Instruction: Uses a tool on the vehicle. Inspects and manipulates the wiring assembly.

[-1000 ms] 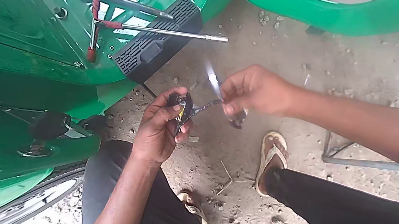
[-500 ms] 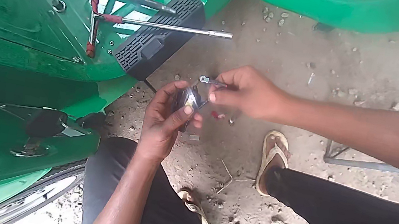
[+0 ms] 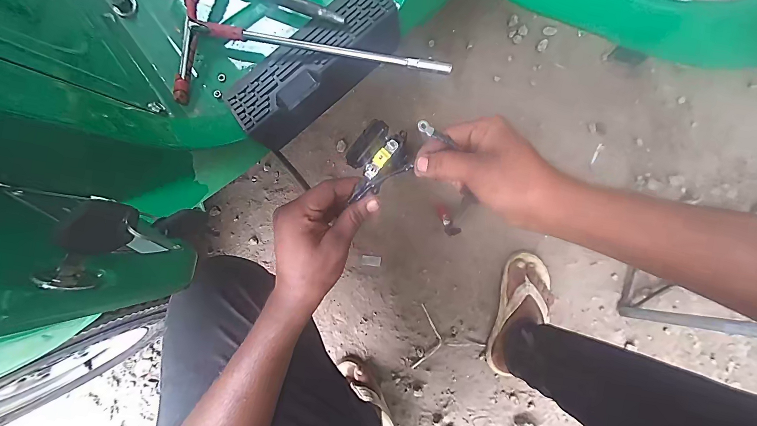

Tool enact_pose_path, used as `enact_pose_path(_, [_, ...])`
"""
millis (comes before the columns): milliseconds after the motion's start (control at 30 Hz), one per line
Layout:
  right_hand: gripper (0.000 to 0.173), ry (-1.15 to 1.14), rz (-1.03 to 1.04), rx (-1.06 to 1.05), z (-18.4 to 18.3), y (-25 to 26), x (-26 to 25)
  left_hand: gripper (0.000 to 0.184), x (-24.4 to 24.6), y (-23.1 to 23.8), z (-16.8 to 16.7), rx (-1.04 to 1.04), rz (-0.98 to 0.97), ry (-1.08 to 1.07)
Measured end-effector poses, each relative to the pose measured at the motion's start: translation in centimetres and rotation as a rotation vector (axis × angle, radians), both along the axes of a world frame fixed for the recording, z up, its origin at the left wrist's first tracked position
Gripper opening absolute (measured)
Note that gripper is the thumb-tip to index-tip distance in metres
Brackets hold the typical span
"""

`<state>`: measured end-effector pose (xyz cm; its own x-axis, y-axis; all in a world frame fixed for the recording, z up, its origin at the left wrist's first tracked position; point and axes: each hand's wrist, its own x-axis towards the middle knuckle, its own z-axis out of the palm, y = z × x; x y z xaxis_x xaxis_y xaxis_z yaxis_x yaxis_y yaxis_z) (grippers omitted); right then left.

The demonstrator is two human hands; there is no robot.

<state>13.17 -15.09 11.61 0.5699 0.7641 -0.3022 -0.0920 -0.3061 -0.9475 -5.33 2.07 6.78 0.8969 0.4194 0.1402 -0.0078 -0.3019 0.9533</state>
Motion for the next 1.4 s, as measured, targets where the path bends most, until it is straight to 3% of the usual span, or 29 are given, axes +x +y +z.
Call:
enact_pose_path(200, [0.015,0.060,-0.039,0.043,0.0,0.5,0.5,0.021,-0.2,1.1,-0.5,0.271,0.040,0.048])
enact_pose_path(333, [0.024,0.130,0.093,0.052,0.0,0.9,0.8,0.014,-0.2,0.8,-0.6,0.058,0.041,-0.024])
enact_pose_path(733, [0.014,-0.035,0.063,0.046,-0.3,0.5,0.6,0.014,0.2,0.1,-0.3,0.013,0.026,-0.100])
enact_pose_path(967, [0.019,-0.025,0.033,0.048,-0.8,0.1,0.6,0.037,0.7,0.1,-0.2,-0.091,-0.050,-0.232])
enact_pose_path(1233, [0.026,0.064,0.057,0.035,0.2,0.1,0.3,0.014,0.6,-0.4,0.0,0.420,0.108,-0.273])
enact_pose_path(1400, [0.033,0.170,0.110,0.031,1.6,0.1,0.6,0.010,0.7,-0.2,0.6,0.504,0.162,-0.304])
